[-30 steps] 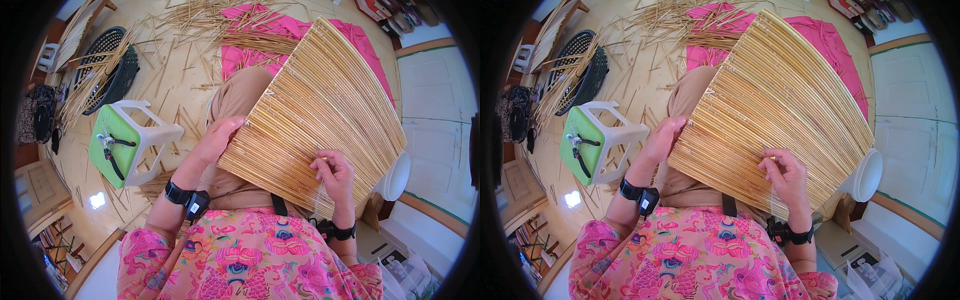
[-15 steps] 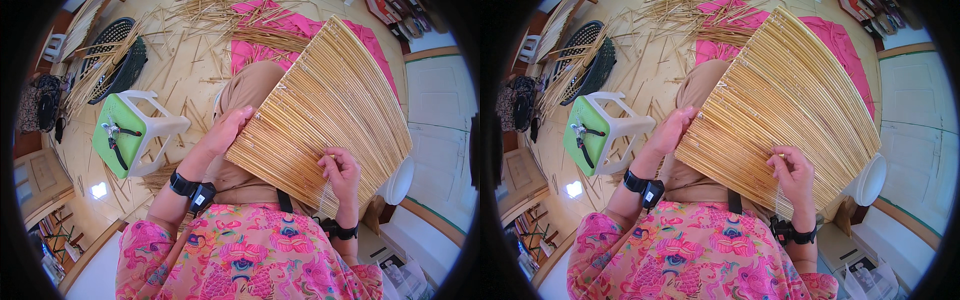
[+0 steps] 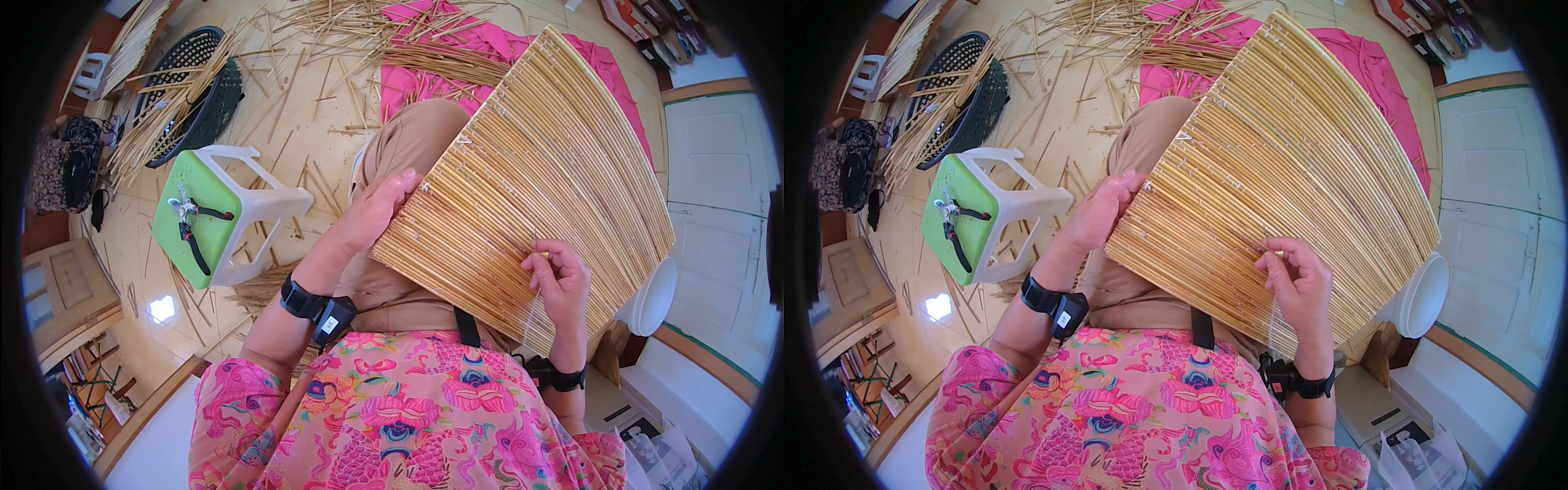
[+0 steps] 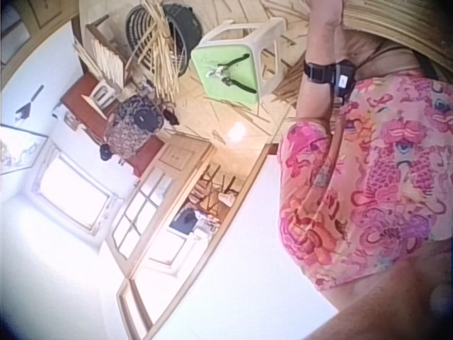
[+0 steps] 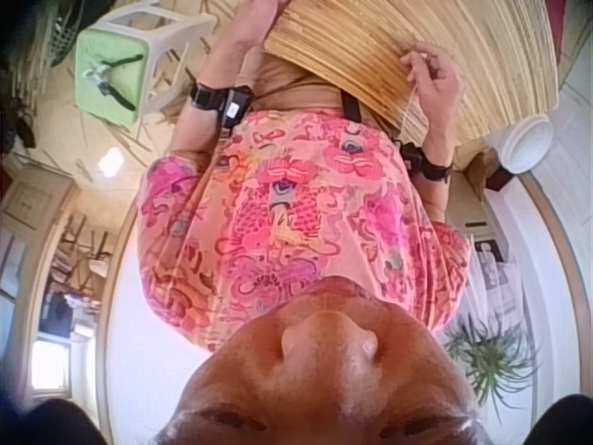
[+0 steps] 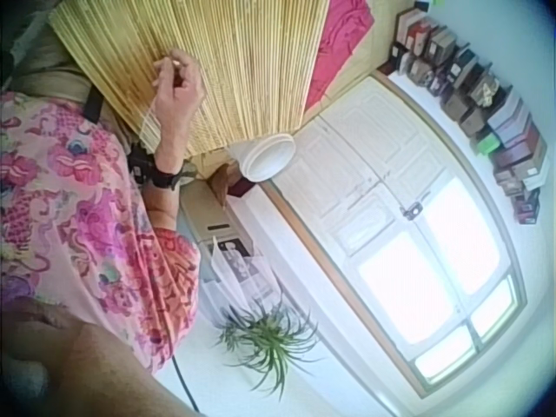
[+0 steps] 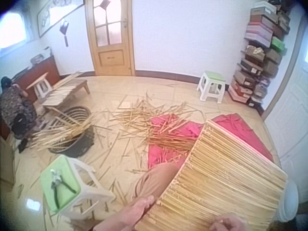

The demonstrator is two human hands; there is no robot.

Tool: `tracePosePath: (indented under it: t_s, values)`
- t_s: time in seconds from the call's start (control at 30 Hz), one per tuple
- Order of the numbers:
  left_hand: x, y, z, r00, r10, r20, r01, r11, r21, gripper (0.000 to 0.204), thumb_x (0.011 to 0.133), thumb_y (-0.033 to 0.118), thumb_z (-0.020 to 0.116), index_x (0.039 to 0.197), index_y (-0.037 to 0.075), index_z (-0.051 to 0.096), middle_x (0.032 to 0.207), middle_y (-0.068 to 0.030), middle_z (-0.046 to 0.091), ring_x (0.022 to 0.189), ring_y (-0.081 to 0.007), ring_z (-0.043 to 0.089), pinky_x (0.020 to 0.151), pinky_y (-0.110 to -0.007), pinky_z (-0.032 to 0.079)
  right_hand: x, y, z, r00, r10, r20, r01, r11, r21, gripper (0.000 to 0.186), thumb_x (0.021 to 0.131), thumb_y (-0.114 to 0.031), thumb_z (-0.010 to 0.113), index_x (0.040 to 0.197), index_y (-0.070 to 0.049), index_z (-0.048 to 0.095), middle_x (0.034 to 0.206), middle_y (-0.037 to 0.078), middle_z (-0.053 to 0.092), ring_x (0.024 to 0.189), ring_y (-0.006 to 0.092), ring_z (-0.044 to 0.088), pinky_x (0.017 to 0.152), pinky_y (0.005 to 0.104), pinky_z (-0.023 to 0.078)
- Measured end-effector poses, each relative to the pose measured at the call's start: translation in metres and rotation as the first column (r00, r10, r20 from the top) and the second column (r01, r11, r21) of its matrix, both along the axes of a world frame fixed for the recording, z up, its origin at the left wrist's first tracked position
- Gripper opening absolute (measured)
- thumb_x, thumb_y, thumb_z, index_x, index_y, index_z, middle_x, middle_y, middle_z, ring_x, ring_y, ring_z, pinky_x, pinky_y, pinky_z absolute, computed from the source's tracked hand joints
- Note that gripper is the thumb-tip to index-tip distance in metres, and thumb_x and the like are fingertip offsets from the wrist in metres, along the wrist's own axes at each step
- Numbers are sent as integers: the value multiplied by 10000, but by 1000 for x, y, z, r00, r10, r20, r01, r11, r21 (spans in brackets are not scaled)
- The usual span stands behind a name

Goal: The person sews together the edges of a bamboo mat using a needle and thread, folding the material to create a conical hat. They manipulate the mat with both hands and pull the thread through multiple points to secure the seam while sitting on the floor.

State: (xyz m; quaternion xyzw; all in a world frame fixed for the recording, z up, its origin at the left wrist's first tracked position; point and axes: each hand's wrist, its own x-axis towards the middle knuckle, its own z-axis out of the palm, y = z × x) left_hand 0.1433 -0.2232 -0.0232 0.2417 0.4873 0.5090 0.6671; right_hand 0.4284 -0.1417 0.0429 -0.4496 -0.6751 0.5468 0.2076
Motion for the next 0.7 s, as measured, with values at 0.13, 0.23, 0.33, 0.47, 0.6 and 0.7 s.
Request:
tracePosePath:
  t_s: [0.13, 0.23, 0.33, 0.47, 0.6, 0.7]
  values:
    - [0, 1, -1, 1000, -3, 1, 3, 1000, 23, 537, 1008, 338, 267, 1284, -58, 501, 1125, -87, 635, 948, -122, 608, 865, -245, 459, 0, 0, -1, 1000, 1, -9, -1, 1000, -3, 132, 906, 15, 575, 1036, 25, 597, 792, 77, 666, 597, 51, 565, 507, 171, 441]
    - [2, 1, 1, 999, 31, 40, -33, 999, 40, 532, 1008, 347, 273, 1244, -56, 528, 1073, -75, 643, 895, -104, 593, 823, -239, 452, -1, 0, 0, 1000, -3, -11, 3, 1000, -6, 136, 905, 17, 575, 1038, 23, 597, 788, 77, 666, 589, 50, 559, 505, 172, 438]
    - [8, 2, 8, 993, 90, 71, -94, 995, 46, 523, 1003, 354, 295, 1163, -48, 587, 980, -51, 660, 805, -75, 576, 741, -228, 449, 0, -1, -1, 1000, -6, -2, 6, 1000, 0, 137, 903, 17, 575, 1038, 19, 598, 781, 73, 667, 578, 46, 552, 500, 173, 436]
    - [0, 2, 4, 998, 0, 56, -1, 1000, 28, 559, 1012, 364, 255, 1250, -59, 532, 1072, -81, 650, 892, -106, 599, 815, -245, 462, 1, -1, -3, 1000, -9, -7, 9, 1000, 16, 135, 902, 17, 574, 1034, 15, 600, 775, 67, 669, 565, 43, 547, 497, 172, 433]
    - [-2, 2, 8, 995, -35, 99, 32, 999, 32, 549, 1014, 346, 264, 1266, -70, 518, 1114, -98, 638, 963, -129, 607, 847, -238, 470, 0, -1, -2, 1000, -6, -11, 7, 1000, 24, 131, 904, 13, 573, 1032, 12, 603, 771, 65, 669, 561, 41, 544, 497, 170, 431]
    - [-1, 3, 7, 999, 32, 9, -33, 983, 179, 515, 1007, 310, 287, 1267, -75, 509, 1135, -112, 627, 1007, -149, 608, 864, -235, 475, -1, -1, -3, 1000, 0, -8, 0, 1000, 30, 132, 904, 9, 575, 1032, 11, 604, 767, 63, 668, 559, 40, 541, 496, 171, 430]
